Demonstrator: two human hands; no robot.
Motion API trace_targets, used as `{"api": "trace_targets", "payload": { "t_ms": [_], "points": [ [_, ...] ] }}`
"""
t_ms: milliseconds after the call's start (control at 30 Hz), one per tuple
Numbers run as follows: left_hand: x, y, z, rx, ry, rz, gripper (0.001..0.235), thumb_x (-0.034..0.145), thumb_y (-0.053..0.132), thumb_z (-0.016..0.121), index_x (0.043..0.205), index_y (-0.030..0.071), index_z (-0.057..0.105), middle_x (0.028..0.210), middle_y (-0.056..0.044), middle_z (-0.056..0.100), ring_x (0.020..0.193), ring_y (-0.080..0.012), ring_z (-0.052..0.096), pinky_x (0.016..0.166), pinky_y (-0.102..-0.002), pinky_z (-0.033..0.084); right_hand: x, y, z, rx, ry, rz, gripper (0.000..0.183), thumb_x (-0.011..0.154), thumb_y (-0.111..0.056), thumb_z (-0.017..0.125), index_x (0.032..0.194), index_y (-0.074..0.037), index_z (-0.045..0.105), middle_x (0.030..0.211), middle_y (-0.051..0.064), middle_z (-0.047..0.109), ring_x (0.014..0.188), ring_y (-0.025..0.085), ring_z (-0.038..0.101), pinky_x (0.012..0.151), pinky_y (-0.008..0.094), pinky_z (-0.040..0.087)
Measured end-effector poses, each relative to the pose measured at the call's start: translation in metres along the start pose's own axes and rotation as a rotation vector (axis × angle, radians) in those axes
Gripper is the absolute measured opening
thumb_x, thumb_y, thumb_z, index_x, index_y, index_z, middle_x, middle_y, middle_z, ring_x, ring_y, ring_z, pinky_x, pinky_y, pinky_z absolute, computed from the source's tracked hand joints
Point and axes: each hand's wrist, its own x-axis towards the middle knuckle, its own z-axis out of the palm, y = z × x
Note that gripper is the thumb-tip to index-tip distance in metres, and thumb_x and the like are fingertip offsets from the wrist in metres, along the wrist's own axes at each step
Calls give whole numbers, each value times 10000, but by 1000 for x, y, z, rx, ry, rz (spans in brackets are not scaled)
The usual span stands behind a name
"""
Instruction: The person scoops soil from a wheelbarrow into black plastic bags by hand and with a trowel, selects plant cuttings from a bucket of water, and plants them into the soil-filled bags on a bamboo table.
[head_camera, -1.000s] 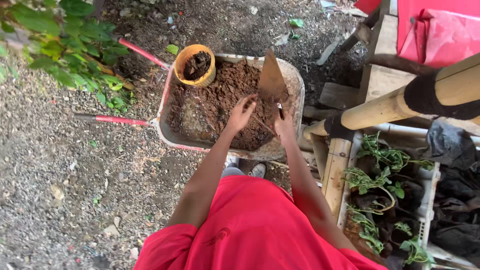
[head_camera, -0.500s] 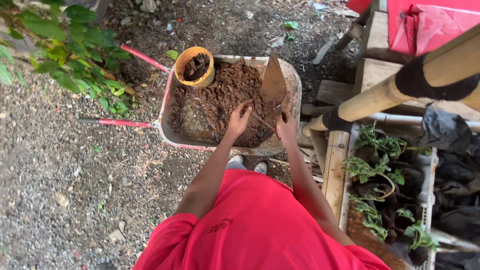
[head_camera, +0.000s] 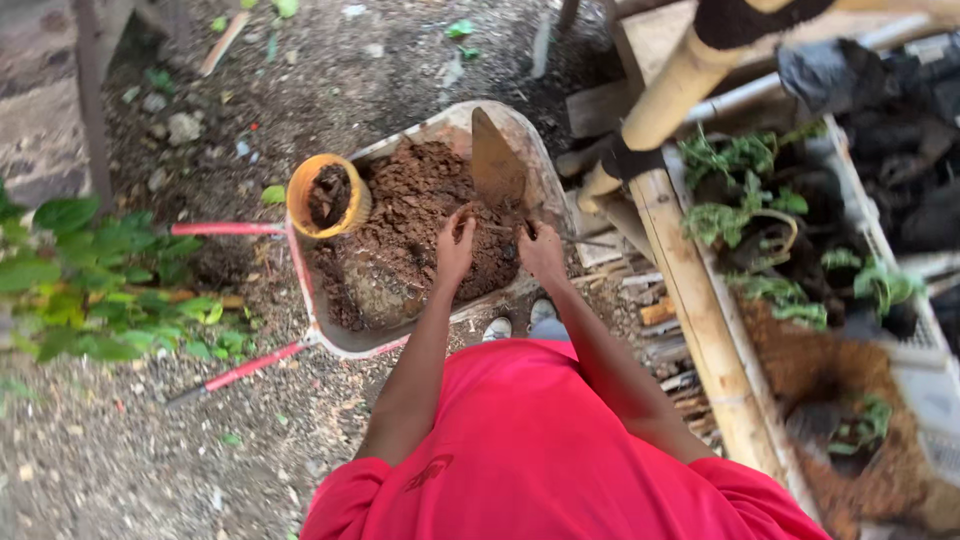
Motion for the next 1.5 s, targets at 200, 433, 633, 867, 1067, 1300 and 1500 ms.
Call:
{"api": "trace_targets", "payload": {
  "t_ms": [200, 433, 633, 867, 1067, 1300, 1500],
  "points": [
    [7, -34, 49, -253, -300, 176, 405, 1076, 214, 563, 1451, 68, 603, 1315, -96, 675, 1164, -167, 628, 1008, -326, 494, -48, 42, -22, 258, 215, 168, 325, 968, -300, 651, 1087, -11, 739, 710, 99, 681, 598, 180, 630, 569, 366, 511],
    [-12, -9, 132, -125, -679, 335, 387, 1114, 201, 581, 1471, 55, 604, 1421, -99, 650, 1209, -134, 608, 1031, -316, 505, -112, 103, -88, 256, 620, 247, 332, 948, -284, 640, 1096, 1, 723, 798, 155, 712, 672, 248, 678, 645, 406, 524],
    [-116, 84, 232, 145, -987, 447, 497, 1081, 200, 539, 1570, 118, 512, 1594, -56, 547, 933, -291, 412, 800, -408, 470, -191, 165, -172, 118, 983, 221, 360, 955, -302, 629, 1129, -6, 738, 1006, 247, 754, 945, 382, 716, 845, 466, 549],
    [-301, 110, 355, 102, -1297, 620, 488, 1075, 249, 576, 1549, 180, 477, 1628, -54, 451, 1336, -329, 496, 981, -398, 557, -348, 240, -257, 267, 1069, 670, 480, 992, -367, 644, 1160, 82, 669, 1076, 286, 707, 999, 422, 722, 845, 486, 553],
    [-420, 124, 402, 84, -1518, 805, 485, 1045, 266, 605, 1519, 197, 530, 1588, -59, 482, 1432, -225, 493, 1016, -364, 556, -449, 269, -285, 141, 1339, 595, 387, 944, -277, 662, 1145, 47, 726, 999, 318, 722, 953, 452, 697, 822, 491, 540],
    [-511, 140, 432, 282, -1650, 919, 473, 1035, 296, 622, 1500, 243, 552, 1536, -28, 553, 1254, -205, 611, 874, -352, 533, -539, 265, -306, 225, 1454, 662, 360, 960, -284, 633, 1109, 22, 750, 937, 254, 751, 899, 394, 737, 809, 469, 548],
    [-559, 132, 459, 97, -1778, 969, 480, 1021, 286, 626, 1489, 199, 564, 1541, -44, 534, 1382, -228, 554, 977, -329, 518, -578, 272, -316, 172, 1578, 789, 380, 945, -268, 654, 1161, 38, 718, 983, 274, 740, 932, 401, 739, 824, 454, 561]
  ]
}}
